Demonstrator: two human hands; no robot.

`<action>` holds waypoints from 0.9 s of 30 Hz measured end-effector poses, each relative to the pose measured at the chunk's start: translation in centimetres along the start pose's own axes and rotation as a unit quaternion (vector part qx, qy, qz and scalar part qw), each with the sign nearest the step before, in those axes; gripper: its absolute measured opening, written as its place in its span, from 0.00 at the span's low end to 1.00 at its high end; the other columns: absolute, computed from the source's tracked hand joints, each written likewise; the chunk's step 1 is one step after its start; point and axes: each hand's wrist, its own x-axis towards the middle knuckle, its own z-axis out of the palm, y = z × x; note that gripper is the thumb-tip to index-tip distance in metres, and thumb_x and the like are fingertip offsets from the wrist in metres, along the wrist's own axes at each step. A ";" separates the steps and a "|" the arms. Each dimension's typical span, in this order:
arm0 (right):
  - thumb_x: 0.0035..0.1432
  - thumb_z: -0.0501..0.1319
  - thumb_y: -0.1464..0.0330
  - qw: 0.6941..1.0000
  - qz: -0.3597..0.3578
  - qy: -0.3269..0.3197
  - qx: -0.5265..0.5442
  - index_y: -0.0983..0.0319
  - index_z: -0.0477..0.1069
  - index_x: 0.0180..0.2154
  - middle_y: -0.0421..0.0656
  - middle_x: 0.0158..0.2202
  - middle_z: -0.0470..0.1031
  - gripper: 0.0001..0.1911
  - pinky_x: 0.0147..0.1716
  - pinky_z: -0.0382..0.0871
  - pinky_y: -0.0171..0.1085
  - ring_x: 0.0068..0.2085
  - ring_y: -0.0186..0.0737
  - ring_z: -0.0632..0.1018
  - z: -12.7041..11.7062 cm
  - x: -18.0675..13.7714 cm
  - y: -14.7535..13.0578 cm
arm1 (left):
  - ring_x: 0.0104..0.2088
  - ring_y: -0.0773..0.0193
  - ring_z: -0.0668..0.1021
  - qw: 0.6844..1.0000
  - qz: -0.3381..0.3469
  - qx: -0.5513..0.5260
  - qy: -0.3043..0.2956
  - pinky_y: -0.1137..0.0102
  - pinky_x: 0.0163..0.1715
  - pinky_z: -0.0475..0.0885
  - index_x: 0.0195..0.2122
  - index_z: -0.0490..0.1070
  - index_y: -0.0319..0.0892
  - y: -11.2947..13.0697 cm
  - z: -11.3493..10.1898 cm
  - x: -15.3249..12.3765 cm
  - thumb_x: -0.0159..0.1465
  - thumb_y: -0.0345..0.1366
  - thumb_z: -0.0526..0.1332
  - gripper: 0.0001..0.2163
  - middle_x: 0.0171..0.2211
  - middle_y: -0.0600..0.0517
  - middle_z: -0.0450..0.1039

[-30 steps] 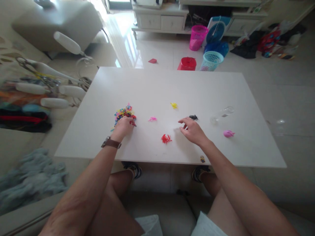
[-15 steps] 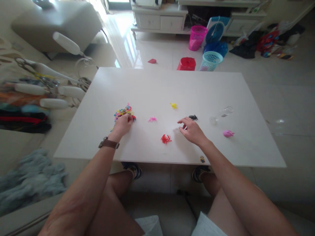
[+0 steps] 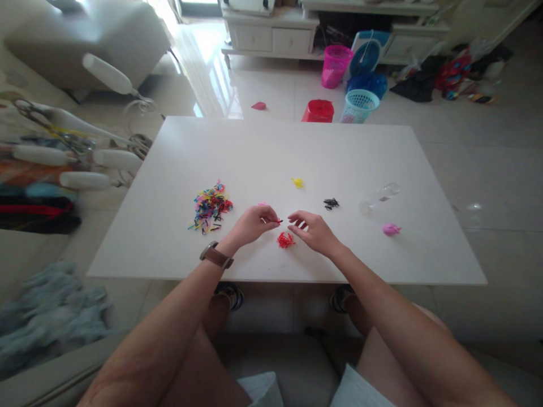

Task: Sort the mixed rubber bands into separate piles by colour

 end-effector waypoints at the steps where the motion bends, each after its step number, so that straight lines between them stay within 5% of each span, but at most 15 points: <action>1: 0.61 0.63 0.68 1.000 0.002 -0.001 0.020 0.59 0.74 0.43 0.43 0.40 0.81 0.08 0.36 0.75 0.36 0.38 0.37 0.80 0.2 0.1 -0.3 | 0.32 0.62 0.79 1.000 0.000 -0.018 -0.007 0.67 0.35 0.73 0.31 0.76 0.40 0.2 0.3 0.1 0.58 0.40 0.68 0.08 0.30 0.49 0.79; 8: 0.60 0.64 0.67 0.994 0.030 0.031 0.100 0.58 0.76 0.41 0.42 0.37 0.82 0.06 0.40 0.76 0.39 0.39 0.40 0.82 0.8 0.4 -1.0 | 0.33 0.60 0.81 0.987 -0.036 -0.153 -0.025 0.66 0.36 0.74 0.35 0.74 0.40 0.5 1.0 0.6 0.55 0.40 0.71 0.11 0.30 0.48 0.80; 17: 0.57 0.65 0.66 0.986 0.065 0.094 0.123 0.59 0.76 0.36 0.42 0.33 0.81 0.05 0.39 0.76 0.39 0.35 0.40 0.81 1.1 0.7 -0.3 | 0.33 0.60 0.81 0.984 -0.053 -0.171 0.020 0.65 0.37 0.75 0.37 0.76 0.39 0.3 0.8 0.9 0.54 0.45 0.72 0.16 0.32 0.46 0.80; 27: 0.52 0.62 0.78 0.987 0.073 -0.069 -0.124 0.60 0.75 0.29 0.39 0.26 0.78 0.08 0.31 0.66 0.34 0.29 0.36 0.76 1.7 0.0 1.6 | 0.32 0.61 0.81 0.985 -0.078 -0.146 0.052 0.65 0.37 0.74 0.38 0.76 0.39 -0.3 0.4 0.9 0.54 0.43 0.71 0.16 0.33 0.45 0.81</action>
